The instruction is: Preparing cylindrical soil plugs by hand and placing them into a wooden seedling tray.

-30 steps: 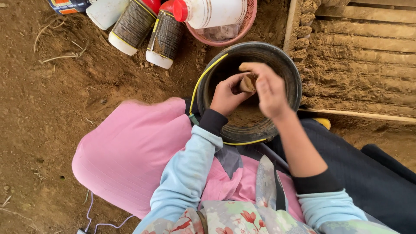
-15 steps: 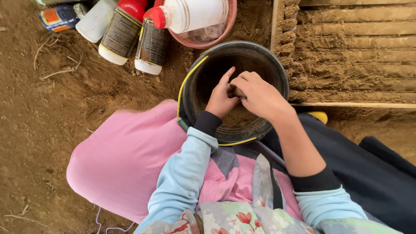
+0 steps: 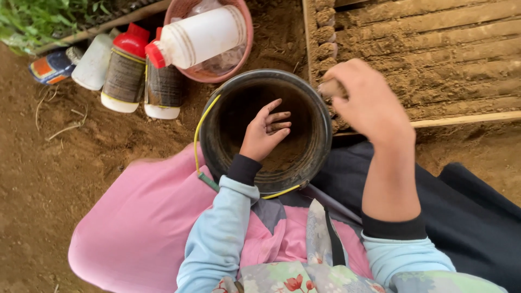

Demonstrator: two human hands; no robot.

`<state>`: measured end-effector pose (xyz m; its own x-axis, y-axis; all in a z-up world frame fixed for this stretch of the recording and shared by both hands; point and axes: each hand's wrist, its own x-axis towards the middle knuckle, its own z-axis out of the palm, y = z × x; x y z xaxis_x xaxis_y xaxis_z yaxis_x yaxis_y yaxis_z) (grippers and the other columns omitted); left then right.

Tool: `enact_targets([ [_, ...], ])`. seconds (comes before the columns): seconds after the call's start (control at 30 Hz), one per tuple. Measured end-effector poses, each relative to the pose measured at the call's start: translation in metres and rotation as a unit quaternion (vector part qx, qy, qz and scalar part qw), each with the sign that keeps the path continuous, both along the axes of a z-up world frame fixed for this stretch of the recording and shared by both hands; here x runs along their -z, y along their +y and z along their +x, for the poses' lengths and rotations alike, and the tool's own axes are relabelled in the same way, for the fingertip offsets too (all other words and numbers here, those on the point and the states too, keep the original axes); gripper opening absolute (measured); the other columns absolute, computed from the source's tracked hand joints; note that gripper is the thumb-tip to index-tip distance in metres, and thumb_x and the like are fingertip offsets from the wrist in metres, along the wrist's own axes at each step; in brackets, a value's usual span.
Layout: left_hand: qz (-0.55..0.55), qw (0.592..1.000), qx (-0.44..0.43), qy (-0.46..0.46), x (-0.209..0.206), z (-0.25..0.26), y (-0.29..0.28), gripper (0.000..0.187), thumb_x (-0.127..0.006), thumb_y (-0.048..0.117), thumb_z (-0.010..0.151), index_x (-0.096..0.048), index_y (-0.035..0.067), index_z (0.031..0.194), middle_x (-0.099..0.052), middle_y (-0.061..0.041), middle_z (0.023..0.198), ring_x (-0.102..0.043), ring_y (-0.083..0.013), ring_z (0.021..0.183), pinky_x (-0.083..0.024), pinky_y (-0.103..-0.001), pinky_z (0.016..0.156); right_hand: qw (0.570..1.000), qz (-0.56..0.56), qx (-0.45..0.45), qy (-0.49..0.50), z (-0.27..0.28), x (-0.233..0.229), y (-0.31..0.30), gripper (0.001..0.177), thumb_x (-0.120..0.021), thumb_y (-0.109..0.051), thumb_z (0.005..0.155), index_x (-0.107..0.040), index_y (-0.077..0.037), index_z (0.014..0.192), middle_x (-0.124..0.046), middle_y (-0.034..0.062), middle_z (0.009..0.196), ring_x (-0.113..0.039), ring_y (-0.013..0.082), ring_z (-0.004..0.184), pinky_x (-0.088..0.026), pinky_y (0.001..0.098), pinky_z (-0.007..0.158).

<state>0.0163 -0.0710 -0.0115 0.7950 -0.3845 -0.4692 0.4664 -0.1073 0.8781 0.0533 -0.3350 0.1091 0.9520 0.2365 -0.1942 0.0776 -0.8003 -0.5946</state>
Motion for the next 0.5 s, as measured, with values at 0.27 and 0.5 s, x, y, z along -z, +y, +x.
enact_targets([
  [0.27, 0.027, 1.000, 0.002, 0.004, -0.003, 0.010, -0.012, 0.067, -0.068, -0.006, 0.092, -0.045, 0.005, 0.154, -0.067, -0.023, 0.135, -0.070, -0.0305, 0.116, -0.059, -0.040, 0.099, 0.969, -0.020, 0.215, 0.117, 0.002, 0.105, -0.070, 0.043, -0.070, 0.000, 0.075, -0.071, -0.006, 0.118, -0.066, 0.0186, 0.114, -0.066, 0.0391, 0.103, -0.055, 0.0475, 0.086],
  [0.5, 0.072, 0.997, 0.014, -0.005, 0.001, 0.011, -0.017, 0.061, -0.070, -0.004, 0.095, -0.049, 0.005, 0.153, -0.068, -0.024, 0.133, -0.069, -0.0345, 0.121, -0.060, -0.047, 0.103, 0.933, -0.035, 0.318, 0.166, -0.006, 0.162, -0.062, 0.039, -0.073, -0.002, 0.081, -0.069, -0.002, 0.120, -0.061, 0.0230, 0.113, -0.067, 0.0432, 0.108, -0.059, 0.0511, 0.086],
])
